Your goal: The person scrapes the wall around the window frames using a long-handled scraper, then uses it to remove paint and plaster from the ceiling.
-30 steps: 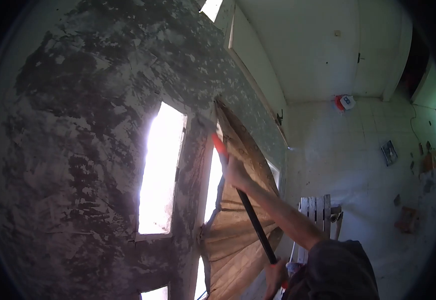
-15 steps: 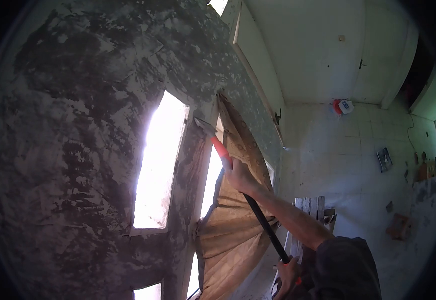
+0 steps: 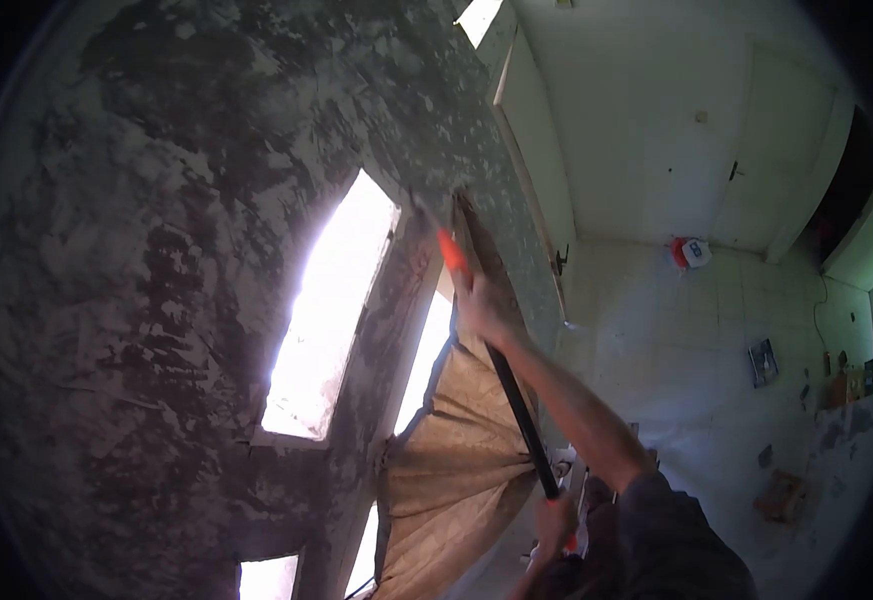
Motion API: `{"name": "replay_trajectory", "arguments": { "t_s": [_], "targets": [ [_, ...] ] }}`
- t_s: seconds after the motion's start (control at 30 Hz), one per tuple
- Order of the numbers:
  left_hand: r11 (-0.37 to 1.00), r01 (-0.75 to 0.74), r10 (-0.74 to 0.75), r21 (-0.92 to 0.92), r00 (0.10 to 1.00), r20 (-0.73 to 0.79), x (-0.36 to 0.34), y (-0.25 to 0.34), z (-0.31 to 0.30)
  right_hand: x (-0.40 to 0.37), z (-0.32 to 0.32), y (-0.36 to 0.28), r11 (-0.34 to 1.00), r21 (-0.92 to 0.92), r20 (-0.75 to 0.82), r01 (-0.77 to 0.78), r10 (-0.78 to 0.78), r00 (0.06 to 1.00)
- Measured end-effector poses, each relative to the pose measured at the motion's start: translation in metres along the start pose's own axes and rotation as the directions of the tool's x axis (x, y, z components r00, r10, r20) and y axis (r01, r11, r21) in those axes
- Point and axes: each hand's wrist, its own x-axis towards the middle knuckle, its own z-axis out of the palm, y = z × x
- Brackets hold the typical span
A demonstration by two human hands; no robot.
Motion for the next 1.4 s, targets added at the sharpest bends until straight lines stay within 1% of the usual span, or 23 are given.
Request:
{"name": "replay_trajectory", "arguments": {
  "t_s": [0.03,0.1,0.23,0.3,0.33,0.4,0.43,0.47,0.5,0.53,0.6,0.63,0.67,0.73,0.8,0.83,0.9,0.97,1.03,1.1,1.2,1.3,1.4],
  "targets": [
    [1.000,-0.015,0.016,-0.021,0.999,0.033,-0.015,-0.016,0.006,-0.021,0.002,0.021,0.996,-0.019,-0.001,0.092,-0.092,0.996],
    [0.985,0.154,-0.149,-0.081,0.987,0.057,-0.035,-0.044,0.011,-0.062,-0.014,0.006,0.999,-0.036,0.152,-0.019,0.025,0.988],
    [0.984,0.154,-0.147,-0.095,0.986,0.075,-0.030,-0.063,-0.001,-0.077,-0.009,0.002,0.992,0.051,0.203,-0.118,0.105,0.974],
    [0.987,0.118,-0.115,-0.113,0.993,0.031,-0.011,-0.062,-0.001,-0.062,-0.001,0.009,0.985,0.061,0.060,0.161,-0.165,0.985],
    [0.985,0.129,-0.126,-0.114,0.991,0.034,0.006,-0.044,-0.002,-0.045,-0.006,0.001,0.987,0.054,0.062,0.152,-0.156,0.986],
    [0.999,-0.016,0.014,0.034,0.998,0.059,0.042,0.006,-0.011,-0.001,-0.014,-0.021,0.979,0.056,0.183,-0.198,0.185,0.966],
    [0.989,-0.084,0.076,0.122,0.995,0.068,0.040,-0.007,-0.015,-0.004,-0.012,-0.015,0.981,0.057,0.180,-0.184,0.171,0.969],
    [0.999,0.034,-0.034,0.000,0.998,0.058,0.031,-0.036,-0.011,-0.014,-0.009,-0.001,0.997,-0.008,0.130,-0.075,0.075,0.989],
    [0.999,0.043,-0.043,0.000,0.998,0.051,0.013,-0.065,-0.006,-0.027,-0.005,0.012,0.996,-0.084,0.088,0.016,-0.009,0.996],
    [0.998,0.064,-0.064,0.000,0.997,0.044,-0.008,-0.082,-0.002,-0.040,-0.001,0.019,0.996,-0.090,0.086,0.006,0.002,0.996],
    [0.997,0.082,-0.082,-0.005,0.996,0.020,-0.017,-0.048,-0.003,-0.054,0.005,0.027,0.989,0.021,0.022,0.143,-0.144,0.989],
    [0.995,0.102,-0.103,-0.004,0.995,-0.017,-0.022,-0.037,-0.009,-0.045,-0.003,0.010,0.990,0.125,0.159,-0.063,0.042,0.986],
    [0.991,0.133,-0.132,-0.017,0.990,0.042,0.005,-0.049,-0.021,-0.032,-0.003,0.009,0.989,0.124,0.162,-0.084,0.064,0.985],
    [0.991,0.030,-0.032,0.133,0.999,0.013,0.027,-0.028,-0.036,-0.010,-0.003,0.001,0.920,0.218,0.222,-0.327,0.280,0.934],
    [0.996,0.056,-0.055,0.073,0.998,-0.020,0.001,-0.038,-0.032,-0.029,-0.007,-0.010,0.921,0.264,0.183,-0.287,0.244,0.952],
    [0.995,0.092,-0.093,0.035,0.995,0.029,-0.018,-0.046,-0.030,-0.048,-0.011,-0.012,0.902,0.277,0.275,-0.330,0.255,0.927],
    [0.998,0.031,-0.033,0.059,0.999,0.036,-0.055,-0.039,-0.016,-0.074,-0.027,-0.028,0.849,0.267,0.427,-0.456,0.320,0.846],
    [0.994,0.006,-0.009,0.112,1.000,0.021,-0.063,-0.023,-0.009,-0.061,-0.029,-0.028,0.847,0.257,0.406,-0.465,0.342,0.847],
    [0.993,0.117,-0.115,-0.005,0.988,0.102,-0.061,-0.019,-0.008,-0.063,-0.024,-0.025,0.840,0.239,0.394,-0.487,0.375,0.839],
    [0.992,0.113,-0.104,-0.063,0.986,0.133,-0.080,-0.025,-0.005,-0.065,-0.025,-0.025,0.903,0.202,0.317,-0.379,0.306,0.898],
    [0.994,0.086,-0.075,-0.071,0.986,0.147,-0.066,-0.012,-0.018,-0.071,-0.025,-0.027,0.928,0.183,0.342,-0.324,0.248,0.906],
    [0.988,0.155,-0.150,-0.022,0.978,0.143,-0.049,0.020,-0.025,-0.035,-0.029,-0.033,0.899,0.204,0.329,-0.387,0.309,0.892],
    [0.985,0.135,-0.118,-0.110,0.983,0.143,-0.091,0.006,-0.010,-0.046,-0.034,-0.040,0.909,0.154,0.284,-0.386,0.334,0.899]
  ]
}}
